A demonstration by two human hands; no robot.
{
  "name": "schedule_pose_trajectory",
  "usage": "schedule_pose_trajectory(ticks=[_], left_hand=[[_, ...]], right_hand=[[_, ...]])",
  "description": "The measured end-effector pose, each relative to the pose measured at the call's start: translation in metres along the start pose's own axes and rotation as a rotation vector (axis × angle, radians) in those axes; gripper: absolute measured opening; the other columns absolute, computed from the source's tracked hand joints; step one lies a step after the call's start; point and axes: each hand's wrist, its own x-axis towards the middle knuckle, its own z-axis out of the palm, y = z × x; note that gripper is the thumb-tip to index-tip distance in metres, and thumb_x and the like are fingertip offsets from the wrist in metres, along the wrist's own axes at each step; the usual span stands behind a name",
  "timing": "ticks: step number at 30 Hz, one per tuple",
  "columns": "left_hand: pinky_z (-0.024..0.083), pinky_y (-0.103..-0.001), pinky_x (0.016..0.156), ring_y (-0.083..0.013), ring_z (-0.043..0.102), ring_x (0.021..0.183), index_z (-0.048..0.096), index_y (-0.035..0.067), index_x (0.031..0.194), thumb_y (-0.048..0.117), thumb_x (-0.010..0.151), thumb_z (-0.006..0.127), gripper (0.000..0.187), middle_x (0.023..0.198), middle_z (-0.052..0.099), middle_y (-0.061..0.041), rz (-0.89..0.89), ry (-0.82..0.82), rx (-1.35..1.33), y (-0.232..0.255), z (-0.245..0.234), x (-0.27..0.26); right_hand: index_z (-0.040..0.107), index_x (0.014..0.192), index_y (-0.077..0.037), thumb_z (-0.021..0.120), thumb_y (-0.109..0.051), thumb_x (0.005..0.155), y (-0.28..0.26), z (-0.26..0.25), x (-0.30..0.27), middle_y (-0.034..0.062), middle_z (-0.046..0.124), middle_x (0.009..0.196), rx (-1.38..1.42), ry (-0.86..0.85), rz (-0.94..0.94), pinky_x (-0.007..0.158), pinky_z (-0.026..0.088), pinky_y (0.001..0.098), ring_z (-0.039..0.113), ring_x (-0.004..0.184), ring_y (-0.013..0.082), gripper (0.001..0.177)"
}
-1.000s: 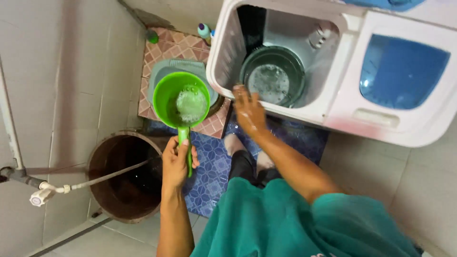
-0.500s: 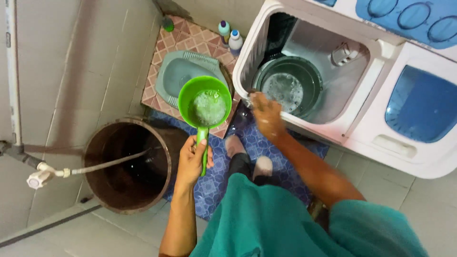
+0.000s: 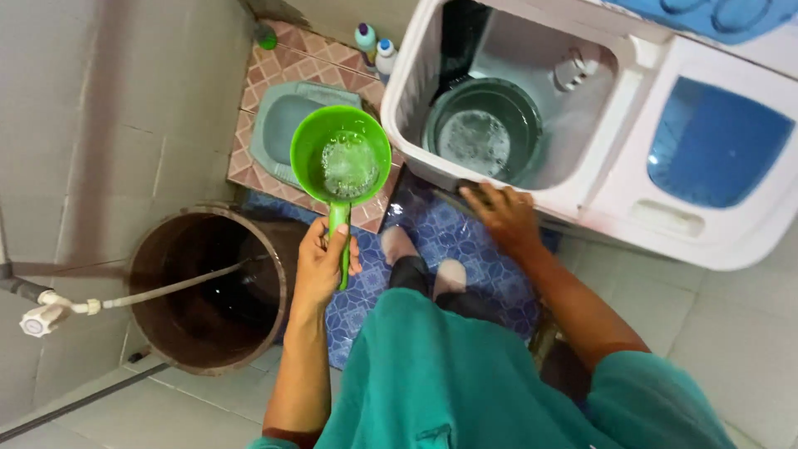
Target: The person is cleaning the walls and floor of a bathroom using a brush, a water scoop, and cleaning solution.
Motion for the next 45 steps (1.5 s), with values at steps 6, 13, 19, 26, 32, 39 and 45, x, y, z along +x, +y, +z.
schedule_pose_trajectory(ticks=[6,13,19,26,32,39,45], left_hand=[[0.056,-0.031,0.034,-0.0233,0.065,0.042,0.052,-0.006,0.108,0.012,0.104,0.053,0.018,0.064,0.063,-0.018,-0.033,-0.047,-0.036,-0.021,0.034,-0.037],[0.054,-0.033,0.031,-0.025,0.065,0.039,0.052,-0.006,0.11,0.011,0.104,0.053,0.018,0.062,0.063,-0.018,-0.069,-0.152,0.017,-0.045,0.088,-0.061],[0.055,-0.034,0.033,-0.0253,0.064,0.039,0.053,-0.006,0.11,0.012,0.103,0.055,0.019,0.061,0.062,-0.019,-0.063,-0.174,0.008,-0.049,0.112,-0.076],[0.054,-0.034,0.03,-0.0276,0.066,0.038,0.052,-0.006,0.107,0.012,0.105,0.052,0.018,0.06,0.063,-0.02,-0.089,-0.199,0.007,-0.088,0.108,-0.094],[0.055,-0.034,0.03,-0.0272,0.066,0.037,0.053,-0.007,0.107,0.01,0.104,0.052,0.017,0.059,0.063,-0.02,-0.058,-0.06,-0.044,-0.093,0.083,-0.115],[0.054,-0.032,0.03,-0.0263,0.065,0.037,0.053,-0.007,0.106,0.011,0.103,0.053,0.018,0.059,0.062,-0.019,-0.024,0.097,-0.061,-0.078,0.058,-0.118],[0.049,-0.029,0.039,-0.0197,0.063,0.041,0.053,0.006,0.099,0.024,0.103,0.056,0.019,0.064,0.066,-0.01,-0.145,0.167,0.009,-0.035,0.033,-0.115]], right_hand=[[0.065,0.138,-0.043,0.055,-0.022,0.105,0.026,-0.023,-0.082,0.0015,0.064,0.133,-0.106,0.005,0.096,0.087,0.039,0.0399,0.059,0.113,0.0231,0.04],[0.073,0.108,-0.035,0.065,-0.024,0.099,0.005,-0.012,-0.028,-0.0001,0.066,0.128,-0.042,0.225,0.191,0.088,0.04,0.0412,0.056,0.111,0.0245,0.016],[0.064,0.134,-0.045,0.055,-0.021,0.105,0.044,-0.022,-0.093,-0.004,0.064,0.135,-0.231,0.135,0.202,0.088,0.041,0.0459,0.055,0.112,0.0251,0.039],[0.073,0.109,-0.032,0.062,-0.019,0.095,0.027,-0.032,-0.078,-0.003,0.064,0.136,-0.023,0.139,0.203,0.087,0.037,0.0455,0.055,0.112,0.0262,0.022],[0.068,0.129,-0.038,0.058,-0.022,0.103,0.024,-0.017,-0.057,0.0005,0.066,0.129,-0.001,0.123,0.115,0.085,0.04,0.0438,0.057,0.105,0.0259,0.033],[0.067,0.135,-0.028,0.062,-0.022,0.1,-0.035,0.035,0.061,0.0099,0.065,0.13,0.18,0.163,-0.096,0.083,0.049,0.0435,0.059,0.099,0.032,0.036],[0.057,0.145,-0.021,0.056,-0.009,0.093,-0.069,0.055,0.155,0.014,0.057,0.133,0.202,-0.003,-0.197,0.073,0.049,0.0447,0.055,0.09,0.0325,0.053]])
